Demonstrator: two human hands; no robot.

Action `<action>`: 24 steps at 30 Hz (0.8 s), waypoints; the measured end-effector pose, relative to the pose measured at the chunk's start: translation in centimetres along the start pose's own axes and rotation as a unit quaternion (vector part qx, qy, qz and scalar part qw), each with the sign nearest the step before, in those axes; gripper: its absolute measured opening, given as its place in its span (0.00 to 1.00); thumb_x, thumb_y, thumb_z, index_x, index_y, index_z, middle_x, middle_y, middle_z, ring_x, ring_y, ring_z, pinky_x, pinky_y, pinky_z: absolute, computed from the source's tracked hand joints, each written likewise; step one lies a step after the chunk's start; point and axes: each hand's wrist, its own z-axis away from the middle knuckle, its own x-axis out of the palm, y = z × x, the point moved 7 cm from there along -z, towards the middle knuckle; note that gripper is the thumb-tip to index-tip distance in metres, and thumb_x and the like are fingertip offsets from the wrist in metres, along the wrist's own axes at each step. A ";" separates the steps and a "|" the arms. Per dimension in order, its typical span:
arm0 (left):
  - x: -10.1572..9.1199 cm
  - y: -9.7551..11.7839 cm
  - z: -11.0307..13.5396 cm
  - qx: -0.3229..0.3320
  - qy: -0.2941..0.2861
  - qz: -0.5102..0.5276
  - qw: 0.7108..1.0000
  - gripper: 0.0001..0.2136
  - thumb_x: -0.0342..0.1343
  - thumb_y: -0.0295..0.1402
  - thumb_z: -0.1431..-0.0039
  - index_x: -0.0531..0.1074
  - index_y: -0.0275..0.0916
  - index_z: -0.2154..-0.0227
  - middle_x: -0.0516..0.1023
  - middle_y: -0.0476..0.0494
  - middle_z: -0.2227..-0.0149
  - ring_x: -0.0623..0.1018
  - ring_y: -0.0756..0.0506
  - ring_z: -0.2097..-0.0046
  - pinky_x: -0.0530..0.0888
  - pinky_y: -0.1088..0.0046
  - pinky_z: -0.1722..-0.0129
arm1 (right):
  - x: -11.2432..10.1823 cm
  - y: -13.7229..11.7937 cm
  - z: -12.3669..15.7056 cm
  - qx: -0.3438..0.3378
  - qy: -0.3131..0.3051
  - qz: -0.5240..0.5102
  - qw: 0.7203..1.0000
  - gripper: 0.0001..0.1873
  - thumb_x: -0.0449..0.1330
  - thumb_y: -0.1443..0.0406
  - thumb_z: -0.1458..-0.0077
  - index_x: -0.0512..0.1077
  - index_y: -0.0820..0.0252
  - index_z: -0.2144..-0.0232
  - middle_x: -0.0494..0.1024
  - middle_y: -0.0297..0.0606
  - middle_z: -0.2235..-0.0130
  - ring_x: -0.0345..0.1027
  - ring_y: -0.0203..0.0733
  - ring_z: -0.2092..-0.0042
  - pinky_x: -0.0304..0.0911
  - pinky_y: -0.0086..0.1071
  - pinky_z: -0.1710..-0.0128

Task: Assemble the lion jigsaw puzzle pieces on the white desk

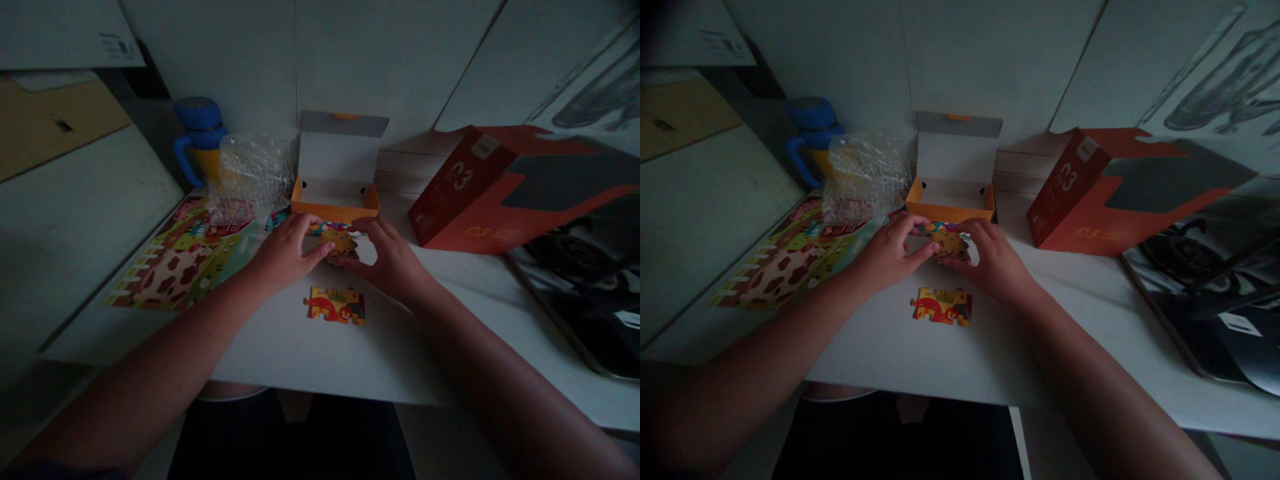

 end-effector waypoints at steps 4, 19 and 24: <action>2.1 -1.3 0.4 -0.025 -0.047 0.033 0.998 0.27 0.65 0.44 0.30 0.67 0.37 0.36 0.78 0.32 0.36 0.79 0.38 0.38 0.77 0.58 0.39 | 1.9 1.1 0.2 0.027 -0.022 -0.019 0.999 0.43 0.72 0.48 0.41 0.66 0.55 0.30 0.74 0.56 0.32 0.70 0.64 0.33 0.66 0.56 0.34; 2.0 -1.1 0.0 -0.013 -0.063 0.091 0.994 0.21 0.68 0.38 0.33 0.74 0.40 0.42 0.82 0.37 0.41 0.82 0.41 0.42 0.79 0.59 0.42 | 1.3 1.2 0.2 0.034 -0.002 -0.060 0.998 0.33 0.72 0.50 0.38 0.71 0.52 0.36 0.80 0.49 0.38 0.76 0.57 0.38 0.71 0.51 0.38; 1.6 -0.8 0.0 -0.015 -0.053 0.110 0.992 0.23 0.70 0.35 0.35 0.72 0.42 0.40 0.83 0.39 0.40 0.83 0.41 0.42 0.80 0.59 0.41 | 0.9 1.1 0.2 0.035 0.021 -0.075 0.996 0.34 0.73 0.50 0.40 0.71 0.52 0.37 0.80 0.49 0.39 0.77 0.56 0.40 0.72 0.51 0.39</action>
